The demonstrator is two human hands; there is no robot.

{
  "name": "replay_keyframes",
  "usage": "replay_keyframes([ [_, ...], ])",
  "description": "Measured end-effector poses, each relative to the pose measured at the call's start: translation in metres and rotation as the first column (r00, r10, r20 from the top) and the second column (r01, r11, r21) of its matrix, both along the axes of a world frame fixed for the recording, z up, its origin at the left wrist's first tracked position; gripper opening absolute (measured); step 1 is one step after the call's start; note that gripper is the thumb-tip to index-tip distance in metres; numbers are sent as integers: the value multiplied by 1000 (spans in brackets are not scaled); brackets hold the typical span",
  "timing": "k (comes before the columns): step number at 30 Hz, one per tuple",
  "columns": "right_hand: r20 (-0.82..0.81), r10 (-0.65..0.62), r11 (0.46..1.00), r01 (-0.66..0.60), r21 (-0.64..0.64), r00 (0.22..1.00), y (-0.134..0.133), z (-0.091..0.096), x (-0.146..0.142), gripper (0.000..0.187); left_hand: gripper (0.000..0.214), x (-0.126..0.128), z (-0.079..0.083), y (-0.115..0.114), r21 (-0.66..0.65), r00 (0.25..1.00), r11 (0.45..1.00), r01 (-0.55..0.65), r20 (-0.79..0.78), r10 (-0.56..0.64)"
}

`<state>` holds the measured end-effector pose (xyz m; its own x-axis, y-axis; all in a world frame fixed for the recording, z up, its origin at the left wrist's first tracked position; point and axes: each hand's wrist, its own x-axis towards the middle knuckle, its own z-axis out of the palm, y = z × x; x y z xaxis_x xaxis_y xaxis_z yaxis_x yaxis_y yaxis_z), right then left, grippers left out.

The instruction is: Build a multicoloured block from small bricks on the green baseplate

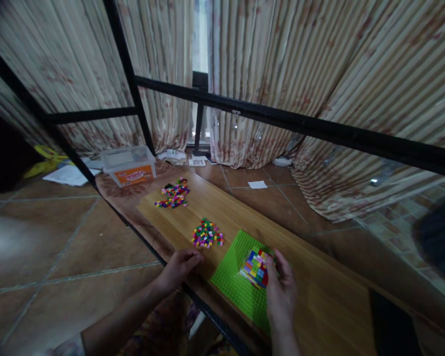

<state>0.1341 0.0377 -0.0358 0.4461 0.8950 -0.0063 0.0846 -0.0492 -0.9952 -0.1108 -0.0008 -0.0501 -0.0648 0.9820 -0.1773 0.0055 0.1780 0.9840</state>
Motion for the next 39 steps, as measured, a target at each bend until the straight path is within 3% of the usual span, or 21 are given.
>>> replay_keyframes([
  [3, 132, -145, 978, 121, 173, 981, -13, 20, -9, 50, 27, -19, 1, 1, 78, 970, 996, -40, -237, 57],
  [5, 231, -139, 969, 84, 231, 963, -26, 36, -24, 40, 20, -28, 2, 2, 150, 910, 987, -58, -399, 114],
  [7, 305, 0, 964, -81, 253, 952, -38, 47, -45, 29, 17, -34, 2, 3, 235, 832, 971, -51, -527, 171],
  [9, 441, 226, 921, -338, 195, 869, -46, 45, -69, 21, 27, -37, 0, 6, 294, 752, 956, -13, -627, 204],
  [10, 474, 291, 898, -408, 165, 831, -48, 40, -80, 20, 35, -38, -1, 9, 306, 718, 952, 15, -666, 203],
  [13, 512, 357, 887, -455, 76, 781, -43, 14, -102, 22, 47, -39, -5, 17, 278, 658, 956, 91, -737, 152],
  [18, 630, 328, 896, -444, 31, 704, -20, -15, -117, 23, 44, -42, -7, 29, 271, 663, 954, 131, -739, 119],
  [22, 706, 332, 890, -456, -15, 626, -6, -20, -124, 21, 43, -43, -7, 35, 290, 690, 946, 145, -715, 113],
  [32, 792, 300, 883, -470, -19, 531, -1, -28, -132, 17, 40, -42, -12, 44, 279, 718, 945, 171, -692, 75],
  [39, 804, 277, 877, -481, 12, 526, -5, -28, -128, 18, 53, -46, -13, 35, 350, 733, 908, 228, -676, 77],
])
